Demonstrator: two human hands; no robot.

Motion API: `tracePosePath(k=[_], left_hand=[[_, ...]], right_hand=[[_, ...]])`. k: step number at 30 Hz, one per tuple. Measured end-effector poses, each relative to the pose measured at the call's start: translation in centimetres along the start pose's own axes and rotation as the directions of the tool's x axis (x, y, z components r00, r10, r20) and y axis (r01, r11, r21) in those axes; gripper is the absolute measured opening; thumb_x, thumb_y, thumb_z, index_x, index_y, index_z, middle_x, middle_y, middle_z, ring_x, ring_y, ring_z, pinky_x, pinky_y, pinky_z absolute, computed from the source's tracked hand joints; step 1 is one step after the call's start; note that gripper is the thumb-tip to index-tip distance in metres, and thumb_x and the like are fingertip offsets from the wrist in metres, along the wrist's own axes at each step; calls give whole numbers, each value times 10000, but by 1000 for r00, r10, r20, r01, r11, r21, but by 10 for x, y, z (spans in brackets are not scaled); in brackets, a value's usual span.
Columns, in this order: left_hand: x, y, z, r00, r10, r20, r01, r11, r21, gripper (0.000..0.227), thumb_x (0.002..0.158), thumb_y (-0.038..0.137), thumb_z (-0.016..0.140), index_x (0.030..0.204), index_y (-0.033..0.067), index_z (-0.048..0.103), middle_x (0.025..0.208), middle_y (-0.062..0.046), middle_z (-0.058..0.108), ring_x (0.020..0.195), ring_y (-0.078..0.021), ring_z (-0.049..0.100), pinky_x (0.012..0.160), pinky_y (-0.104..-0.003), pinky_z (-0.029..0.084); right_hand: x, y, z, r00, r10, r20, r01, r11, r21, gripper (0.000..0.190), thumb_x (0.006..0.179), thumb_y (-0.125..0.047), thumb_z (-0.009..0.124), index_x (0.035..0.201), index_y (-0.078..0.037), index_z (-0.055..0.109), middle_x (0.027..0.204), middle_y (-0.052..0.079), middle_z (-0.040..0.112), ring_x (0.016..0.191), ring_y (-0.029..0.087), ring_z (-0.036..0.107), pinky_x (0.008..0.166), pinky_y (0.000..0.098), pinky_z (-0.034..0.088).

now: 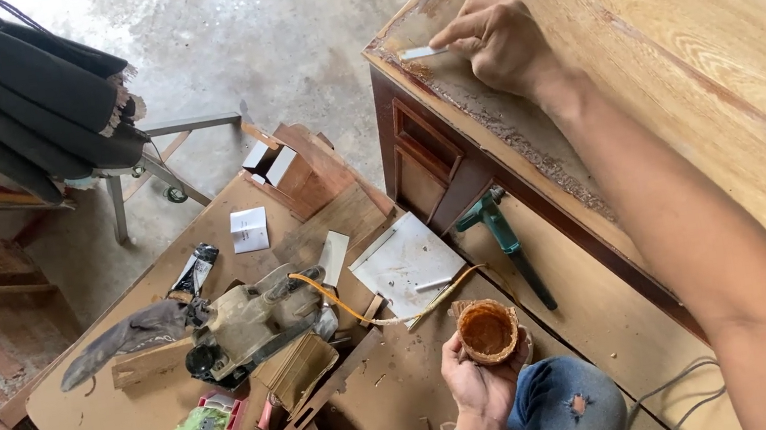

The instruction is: The person applies a brown paste to a large wooden board using a small spatula. They scoop the paste from a container and spread it into gaps and imperfections along the edges and surface of the board.

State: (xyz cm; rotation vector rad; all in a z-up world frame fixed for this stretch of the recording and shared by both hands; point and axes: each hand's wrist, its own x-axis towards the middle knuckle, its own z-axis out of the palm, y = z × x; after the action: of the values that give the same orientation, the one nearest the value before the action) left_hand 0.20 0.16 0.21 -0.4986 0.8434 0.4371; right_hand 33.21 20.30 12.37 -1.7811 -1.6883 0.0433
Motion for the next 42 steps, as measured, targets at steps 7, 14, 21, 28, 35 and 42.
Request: tracePosePath(k=[7, 14, 21, 28, 35, 42], left_hand=[[2, 1, -3, 1000, -3, -4, 3, 1000, -28, 549, 921, 360, 445, 1288, -30, 564, 1224, -294, 629, 1053, -456, 589, 865, -587, 553], [0, 1, -2, 1000, -13, 3, 13, 1000, -15, 596, 918, 375, 442, 1307, -58, 567, 1222, -304, 643, 1028, -466, 602, 830, -560, 564], [9, 2, -11, 998, -25, 60, 26, 999, -22, 624, 926, 396, 427, 1348, -46, 553, 1274, -308, 625, 1049, -465, 582, 831, -564, 555], [10, -1, -10, 999, 20, 41, -20, 1000, 5, 580, 946, 401, 429, 1340, -6, 553, 1256, -307, 619, 1050, -456, 589, 795, -562, 567], [0, 12, 2, 962, 189, 198, -207, 976, 73, 473, 925, 359, 461, 1248, 50, 618, 1216, -260, 626, 1094, -431, 583, 800, -557, 539], [-17, 19, 7, 926, 244, 289, -302, 937, 178, 379, 928, 343, 566, 1185, 67, 608, 1180, -139, 586, 1124, -292, 578, 973, -515, 511]], right_hand=[[6, 6, -2, 995, -10, 98, 16, 998, -56, 181, 956, 63, 750, 1042, -76, 828, 889, 98, 735, 724, 214, 635, 579, 311, 608], [2, 15, 10, 991, -92, -92, 83, 991, -101, 325, 968, 138, 582, 1094, -40, 825, 897, 119, 731, 718, 213, 634, 518, 285, 582], [-11, 2, -9, 996, -65, 69, 68, 996, -53, 260, 944, 105, 695, 1052, -90, 828, 874, 87, 727, 705, 214, 652, 551, 316, 619], [-49, -19, -55, 921, 386, 52, -368, 907, -207, 381, 938, 105, 563, 1173, -107, 776, 879, 66, 687, 780, 202, 560, 639, 301, 455], [-139, -192, -111, 680, 688, 253, -685, 719, -114, 185, 960, -135, 662, 1114, -127, 763, 1209, 53, 775, 1082, 245, 746, 1005, 365, 585], [-278, -199, -33, 926, 169, 338, -24, 919, -395, 418, 715, 34, 706, 982, -287, 732, 778, -49, 679, 760, 188, 678, 788, 292, 570]])
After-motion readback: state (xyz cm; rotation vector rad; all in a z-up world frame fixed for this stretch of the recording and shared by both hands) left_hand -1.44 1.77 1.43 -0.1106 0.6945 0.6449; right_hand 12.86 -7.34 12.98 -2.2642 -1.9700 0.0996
